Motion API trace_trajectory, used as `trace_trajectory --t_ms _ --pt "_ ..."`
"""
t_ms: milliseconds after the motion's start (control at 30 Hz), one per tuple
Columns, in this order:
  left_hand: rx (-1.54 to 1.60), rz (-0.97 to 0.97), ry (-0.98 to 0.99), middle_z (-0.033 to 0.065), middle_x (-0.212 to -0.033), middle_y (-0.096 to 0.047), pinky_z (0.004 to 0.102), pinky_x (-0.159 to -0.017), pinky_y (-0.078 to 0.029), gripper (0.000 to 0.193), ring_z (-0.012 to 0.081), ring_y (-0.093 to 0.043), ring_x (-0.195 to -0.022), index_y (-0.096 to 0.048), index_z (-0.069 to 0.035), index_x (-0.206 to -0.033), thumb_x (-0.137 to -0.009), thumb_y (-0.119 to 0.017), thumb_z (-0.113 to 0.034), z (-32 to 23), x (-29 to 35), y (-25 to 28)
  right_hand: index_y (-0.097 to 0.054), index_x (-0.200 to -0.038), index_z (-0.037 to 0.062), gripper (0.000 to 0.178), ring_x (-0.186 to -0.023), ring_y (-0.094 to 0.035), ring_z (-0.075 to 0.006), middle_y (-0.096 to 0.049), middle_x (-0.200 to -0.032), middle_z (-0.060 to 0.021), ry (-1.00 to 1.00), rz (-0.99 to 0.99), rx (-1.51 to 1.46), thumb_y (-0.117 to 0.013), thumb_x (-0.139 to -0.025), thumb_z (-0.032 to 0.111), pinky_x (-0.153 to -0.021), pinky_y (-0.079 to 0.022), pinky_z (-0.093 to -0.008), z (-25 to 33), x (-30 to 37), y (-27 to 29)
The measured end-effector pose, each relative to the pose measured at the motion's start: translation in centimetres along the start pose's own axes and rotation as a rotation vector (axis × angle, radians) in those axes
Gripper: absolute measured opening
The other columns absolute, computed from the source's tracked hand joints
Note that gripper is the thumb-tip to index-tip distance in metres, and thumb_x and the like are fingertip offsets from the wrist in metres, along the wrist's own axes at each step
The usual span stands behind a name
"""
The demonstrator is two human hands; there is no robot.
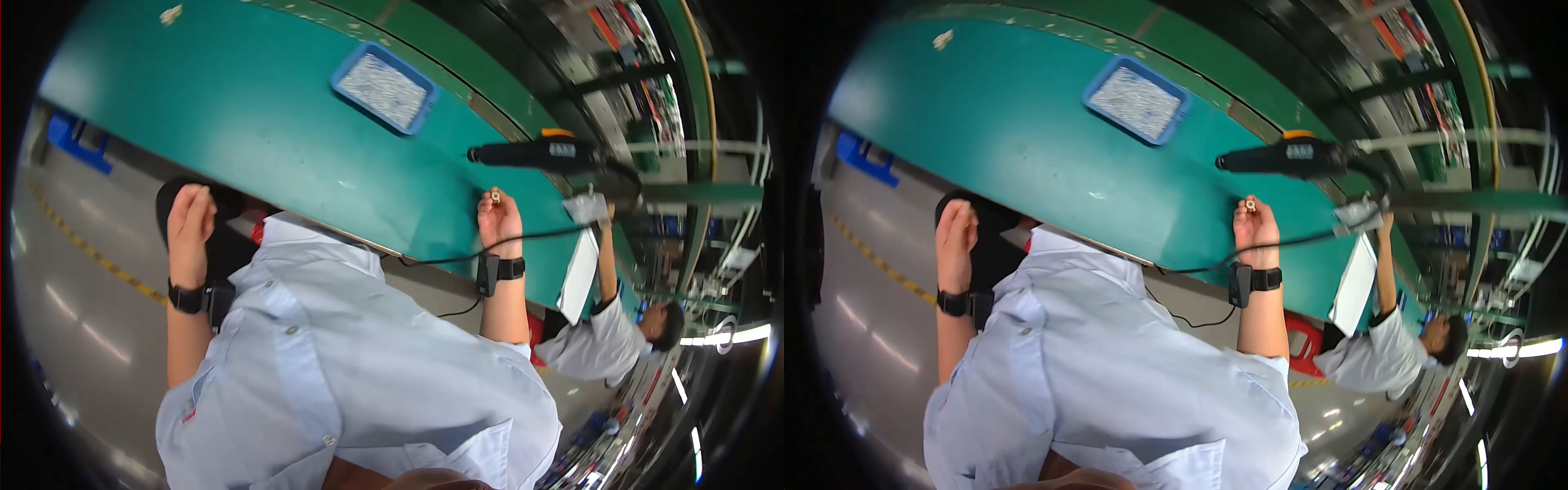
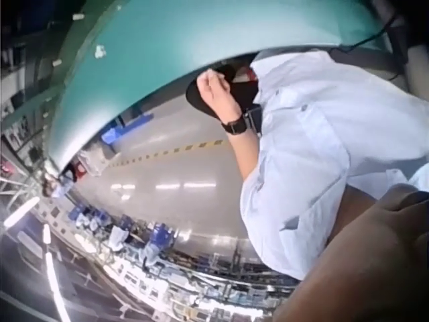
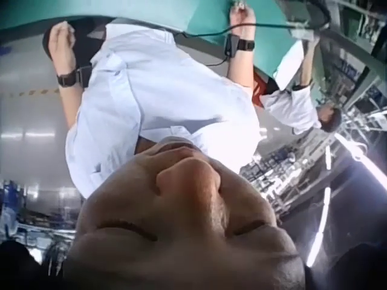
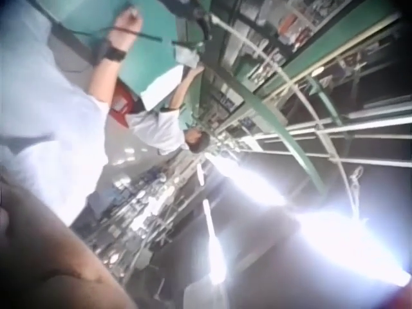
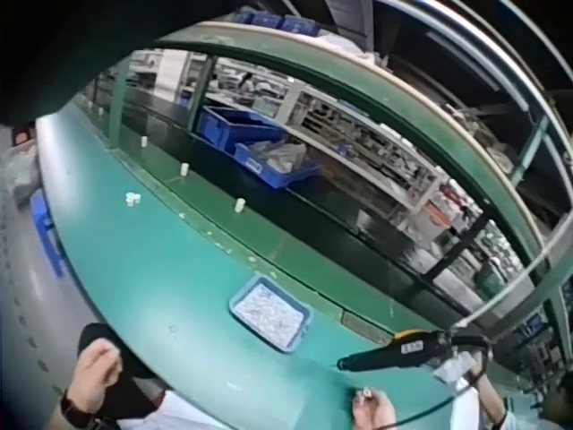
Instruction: The person picks up a small white component and a metal pin, inserts the pin into the component, and uses an electric screwdriver to drive it in. This process is repeated for several components before the person places the finished items onto a conveyor belt.
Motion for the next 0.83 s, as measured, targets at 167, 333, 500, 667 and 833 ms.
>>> trace_trajectory --t_ms 167,333,500,667,833 --pt "-0.01 -0.053 0.076 -0.0061 -0.067 -0.046 0.0164 -0.044 -0.023 0.015 0.0004 -0.034 -0.05 -0.052 -0.011 -0.083 -0.091 -0.05 -0.022 0.6 0.9 1.7 -0.052 -0.078 0.0035 0.013 -0.06 -0.046 -0.0119 -0.05 -0.072 -0.0056 -0.065 0.136 -0.337 -0.052 -0.087 0.013 -0.048 -0.038 -0.0185 1.1 1.5 2.1" --pt "-0.21 0.011 -0.006 -0.005 -0.067 -0.048 0.0194 -0.047 -0.032 0.012 0.0027 -0.041 -0.054 -0.054 -0.009 -0.081 -0.089 -0.051 -0.018 3.1 0.1 3.2 -0.036 -0.065 0.0121 0.025 -0.047 -0.027 -0.0082 -0.029 -0.058 0.0029 0.677 0.197 -0.343 -0.045 -0.088 0.011 -0.041 -0.026 -0.0205 8.5 15.6 -1.6" --pt "-0.696 0.044 -0.162 0.0149 -0.068 -0.055 0.0379 -0.059 -0.044 0.028 0.0299 -0.057 -0.064 -0.055 -0.001 -0.071 -0.086 -0.056 -0.024 4.6 1.4 7.2 -0.029 -0.054 0.0134 0.042 -0.038 -0.028 -0.0062 -0.028 -0.05 0.0037 0.782 0.903 0.024 -0.043 -0.093 0.019 -0.035 -0.024 -0.0207 5.5 22.4 -19.3" --pt "-0.856 0.126 -0.102 0.0169 -0.068 -0.055 0.0415 -0.062 -0.045 0.032 0.0344 -0.057 -0.069 -0.055 -0.001 -0.068 -0.084 -0.058 -0.029 10.0 -0.8 14.3 -0.035 -0.057 0.0121 0.04 -0.039 -0.027 -0.0078 -0.03 -0.051 0.0039 0.073 0.55 0.822 -0.054 -0.089 0.027 -0.036 -0.02 -0.0219 -5.5 16.1 -29.4" --pt "-0.79 0.06 -0.026 0.0176 -0.072 -0.058 0.0399 -0.064 -0.047 0.03 0.0341 -0.058 -0.072 -0.056 -0.003 -0.068 -0.084 -0.059 -0.029 13.1 -2.4 19.5 -0.035 -0.061 0.0099 0.044 -0.043 -0.025 -0.0081 -0.029 -0.053 0.0025 -0.762 0.443 0.619 -0.054 -0.089 0.038 -0.038 -0.021 -0.0231 -19.7 7.7 -34.7"
Point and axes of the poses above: each hand's wrist, its own x-axis away from the middle knuckle, its own y-axis out of the back of the hand, z = x × y, the point moved 2 cm from there along -x, towards the middle knuckle
